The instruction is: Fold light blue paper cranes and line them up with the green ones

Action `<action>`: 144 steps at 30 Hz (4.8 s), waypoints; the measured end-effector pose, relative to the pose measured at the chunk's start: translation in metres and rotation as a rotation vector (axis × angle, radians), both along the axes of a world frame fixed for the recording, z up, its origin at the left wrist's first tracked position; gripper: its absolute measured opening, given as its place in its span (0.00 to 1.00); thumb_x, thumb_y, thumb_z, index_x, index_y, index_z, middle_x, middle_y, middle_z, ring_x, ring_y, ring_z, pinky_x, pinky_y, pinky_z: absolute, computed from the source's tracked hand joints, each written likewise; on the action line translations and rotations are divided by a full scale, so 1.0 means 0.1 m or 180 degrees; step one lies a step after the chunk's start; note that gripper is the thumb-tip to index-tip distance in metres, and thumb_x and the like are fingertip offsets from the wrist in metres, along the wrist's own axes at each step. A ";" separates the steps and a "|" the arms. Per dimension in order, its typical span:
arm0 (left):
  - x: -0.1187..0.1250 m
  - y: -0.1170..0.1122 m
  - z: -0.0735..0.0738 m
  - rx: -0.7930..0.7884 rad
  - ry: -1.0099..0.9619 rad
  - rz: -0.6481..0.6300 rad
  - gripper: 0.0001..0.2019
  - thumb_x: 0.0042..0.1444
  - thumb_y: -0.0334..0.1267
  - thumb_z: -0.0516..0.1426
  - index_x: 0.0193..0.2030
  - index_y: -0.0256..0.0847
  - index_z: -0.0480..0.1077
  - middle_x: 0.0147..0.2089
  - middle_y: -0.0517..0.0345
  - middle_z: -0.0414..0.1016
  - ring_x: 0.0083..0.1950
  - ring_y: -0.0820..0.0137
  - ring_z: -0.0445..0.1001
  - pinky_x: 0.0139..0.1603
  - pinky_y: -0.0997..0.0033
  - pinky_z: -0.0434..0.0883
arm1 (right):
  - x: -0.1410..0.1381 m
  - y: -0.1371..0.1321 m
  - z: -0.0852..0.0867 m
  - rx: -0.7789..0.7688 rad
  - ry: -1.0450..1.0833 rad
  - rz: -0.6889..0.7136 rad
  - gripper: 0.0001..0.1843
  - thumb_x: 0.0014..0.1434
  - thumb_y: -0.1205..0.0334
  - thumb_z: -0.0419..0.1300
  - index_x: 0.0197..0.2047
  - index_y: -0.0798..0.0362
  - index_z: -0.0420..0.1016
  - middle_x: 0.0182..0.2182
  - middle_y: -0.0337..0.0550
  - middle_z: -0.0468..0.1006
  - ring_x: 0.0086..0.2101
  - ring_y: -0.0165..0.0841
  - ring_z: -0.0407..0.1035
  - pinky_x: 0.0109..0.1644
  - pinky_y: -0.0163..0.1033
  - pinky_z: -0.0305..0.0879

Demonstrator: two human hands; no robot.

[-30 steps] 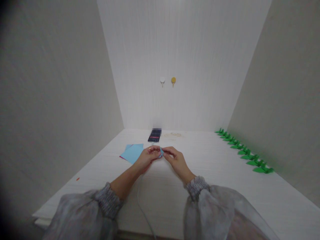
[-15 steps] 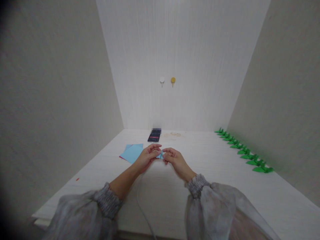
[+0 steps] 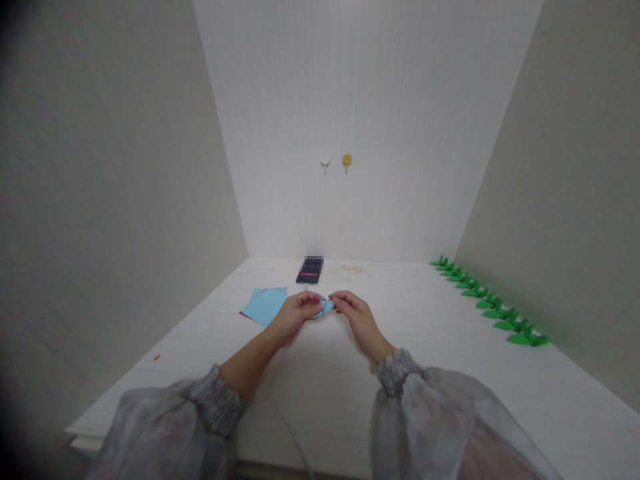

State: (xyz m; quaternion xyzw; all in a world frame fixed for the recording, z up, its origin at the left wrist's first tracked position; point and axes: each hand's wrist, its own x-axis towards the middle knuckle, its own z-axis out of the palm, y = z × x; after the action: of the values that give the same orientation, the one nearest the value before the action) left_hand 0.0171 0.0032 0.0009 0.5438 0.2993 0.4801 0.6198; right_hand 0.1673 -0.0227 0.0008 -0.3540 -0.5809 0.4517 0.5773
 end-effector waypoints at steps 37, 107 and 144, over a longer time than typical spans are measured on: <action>0.01 -0.06 0.05 -0.0235 0.0582 -0.0378 0.16 0.34 0.44 0.61 0.27 0.34 0.66 0.21 0.61 0.67 0.22 0.78 0.65 0.27 0.75 0.63 | 0.11 0.00 0.09 0.1884 -0.2140 -0.0817 0.08 0.52 0.65 0.52 0.36 0.51 0.70 0.30 0.43 0.70 0.33 0.31 0.65 0.37 0.39 0.64; 0.01 -0.01 0.02 0.0462 0.0040 0.0061 0.09 0.35 0.36 0.61 0.25 0.35 0.69 0.28 0.58 0.68 0.32 0.73 0.65 0.39 0.72 0.61 | 0.00 -0.06 0.10 0.1730 -0.2262 -0.0827 0.05 0.52 0.64 0.52 0.26 0.53 0.66 0.23 0.41 0.68 0.28 0.31 0.63 0.32 0.37 0.60; 0.01 -0.05 0.05 0.0178 0.0360 -0.0133 0.16 0.33 0.38 0.62 0.30 0.34 0.68 0.25 0.59 0.69 0.25 0.77 0.65 0.29 0.76 0.60 | -0.01 -0.12 0.18 0.1024 -0.1649 -0.0742 0.08 0.52 0.62 0.52 0.24 0.55 0.67 0.22 0.38 0.66 0.27 0.28 0.61 0.32 0.33 0.58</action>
State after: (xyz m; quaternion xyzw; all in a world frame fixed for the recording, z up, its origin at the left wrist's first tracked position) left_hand 0.0182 -0.0022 0.0059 0.5932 0.3090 0.4438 0.5964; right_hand 0.1667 -0.0345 0.0191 -0.4255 -0.7280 0.1798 0.5066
